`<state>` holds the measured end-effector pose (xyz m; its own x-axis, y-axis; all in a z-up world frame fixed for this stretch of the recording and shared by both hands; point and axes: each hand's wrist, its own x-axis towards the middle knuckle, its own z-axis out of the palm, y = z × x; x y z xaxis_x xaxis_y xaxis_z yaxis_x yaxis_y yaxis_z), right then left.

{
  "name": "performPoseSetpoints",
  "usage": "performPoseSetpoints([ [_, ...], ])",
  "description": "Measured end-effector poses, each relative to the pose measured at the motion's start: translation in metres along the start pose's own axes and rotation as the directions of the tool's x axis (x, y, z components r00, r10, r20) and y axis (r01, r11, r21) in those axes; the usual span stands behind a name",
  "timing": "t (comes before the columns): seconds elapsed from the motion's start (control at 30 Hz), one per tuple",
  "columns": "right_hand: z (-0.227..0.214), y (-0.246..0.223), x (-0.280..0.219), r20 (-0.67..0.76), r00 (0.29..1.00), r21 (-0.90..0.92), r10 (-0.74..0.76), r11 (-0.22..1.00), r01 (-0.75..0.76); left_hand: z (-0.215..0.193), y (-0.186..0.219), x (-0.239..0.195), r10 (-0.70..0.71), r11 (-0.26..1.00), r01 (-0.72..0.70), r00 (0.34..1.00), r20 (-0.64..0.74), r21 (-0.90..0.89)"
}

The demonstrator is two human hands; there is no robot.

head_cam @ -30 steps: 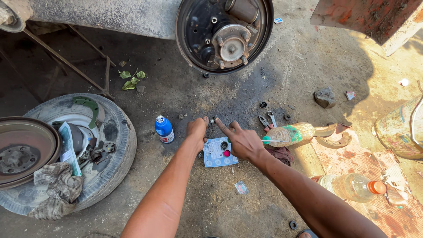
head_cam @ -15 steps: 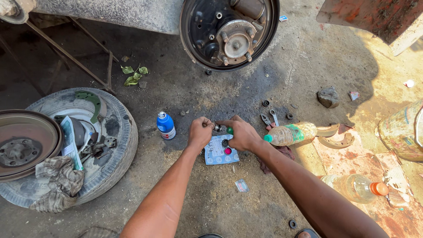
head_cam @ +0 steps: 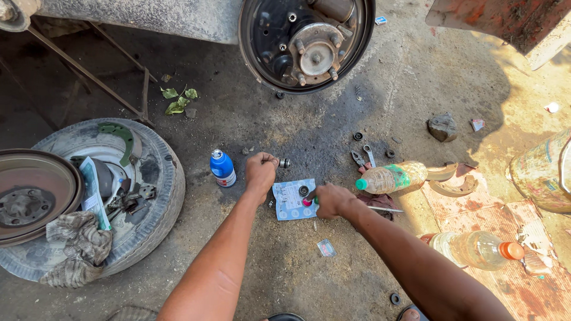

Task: The person is repairing a vehicle's rear brake assembly. They use a screwdriver to remove a retaining clip and a bearing from the wheel hub. They then apply lubricant from a blue bottle to the bearing and reinsert it into the hub, securing it with the clip.

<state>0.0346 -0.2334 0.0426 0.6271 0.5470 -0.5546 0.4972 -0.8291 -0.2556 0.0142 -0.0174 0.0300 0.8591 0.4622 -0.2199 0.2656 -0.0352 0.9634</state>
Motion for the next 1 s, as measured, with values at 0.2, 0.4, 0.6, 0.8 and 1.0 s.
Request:
performPoseSetpoints([
  [0.2, 0.014, -0.016, -0.007, 0.144, 0.974, -0.205, 0.173, 0.968, -0.142, -0.005, -0.008, -0.006, -0.091, 0.996, 0.092, 0.996, -0.007, 0.008],
  [0.4, 0.027, -0.011, 0.004, 0.141, 0.980, -0.213, 0.137, 0.971, -0.105, -0.016, -0.012, -0.007, -0.119, 0.992, 0.120, 0.992, -0.035, 0.031],
  [0.6, 0.049, 0.005, 0.027, 0.120, 0.980, -0.266, 0.159, 0.956, -0.122, -0.023, -0.010, -0.005, -0.140, 0.989, 0.141, 0.990, -0.035, 0.042],
  [0.8, 0.031, -0.006, 0.013, 0.085, 0.987, -0.121, 0.134, 0.985, -0.123, -0.023, -0.005, -0.007, -0.104, 0.989, 0.107, 0.994, -0.039, 0.101],
  [1.0, -0.008, 0.012, 0.005, 0.016, 0.995, 0.459, 0.101, 0.883, -0.097, -0.021, 0.016, -0.010, -0.069, 0.987, 0.073, 0.997, -0.029, 0.140],
])
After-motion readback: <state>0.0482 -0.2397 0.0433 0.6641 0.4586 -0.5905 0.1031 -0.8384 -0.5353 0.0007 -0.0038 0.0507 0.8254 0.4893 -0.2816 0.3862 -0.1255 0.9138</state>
